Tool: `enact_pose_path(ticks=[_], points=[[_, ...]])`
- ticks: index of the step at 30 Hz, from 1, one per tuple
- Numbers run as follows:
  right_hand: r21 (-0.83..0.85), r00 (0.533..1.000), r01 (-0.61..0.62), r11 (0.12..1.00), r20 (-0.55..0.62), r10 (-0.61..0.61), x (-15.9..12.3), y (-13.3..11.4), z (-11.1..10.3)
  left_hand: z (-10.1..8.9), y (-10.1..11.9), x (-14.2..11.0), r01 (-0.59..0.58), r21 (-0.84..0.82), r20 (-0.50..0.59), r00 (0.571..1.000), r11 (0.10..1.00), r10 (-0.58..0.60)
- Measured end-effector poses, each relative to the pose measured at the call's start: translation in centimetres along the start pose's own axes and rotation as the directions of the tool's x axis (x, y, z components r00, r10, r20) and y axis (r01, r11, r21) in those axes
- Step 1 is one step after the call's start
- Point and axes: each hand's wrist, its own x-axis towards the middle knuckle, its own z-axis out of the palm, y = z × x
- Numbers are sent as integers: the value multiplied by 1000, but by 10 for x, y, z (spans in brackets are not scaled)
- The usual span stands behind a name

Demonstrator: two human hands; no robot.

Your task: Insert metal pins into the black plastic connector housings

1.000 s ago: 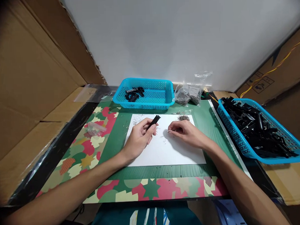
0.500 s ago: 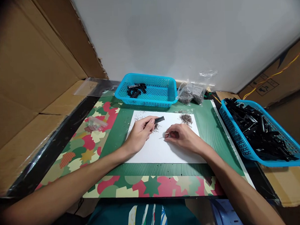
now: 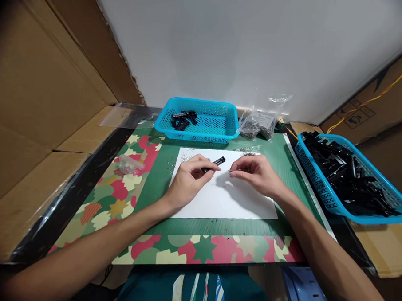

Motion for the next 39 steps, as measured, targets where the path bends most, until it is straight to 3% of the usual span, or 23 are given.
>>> enact_pose_path(ticks=[7, 17, 22, 28, 32, 39], points=[[59, 1000, 3, 998, -27, -2, -4, -2, 8, 8, 1, -7, 13, 98, 94, 995, 995, -23], [-74, 997, 18, 997, -69, -23, -5, -5, 17, 7, 3, -6, 12, 110, 108, 994, 994, -24], [-57, 999, -42, 998, 1, 42, -3, -5, 18, 7, 5, -5, 19, 113, 100, 994, 993, -31], [25, 990, -126, 992, -65, 128, 0, -2, 12, 4, 3, -5, 43, 120, 156, 986, 992, -62], [-24, 963, -227, 974, -153, 221, 4, 2, -1, 5, -3, -7, -6, 220, 194, 980, 975, -38], [-163, 962, -272, 948, -57, 266, 4, 4, -5, 9, -4, -11, -122, 424, 295, 956, 898, -9]])
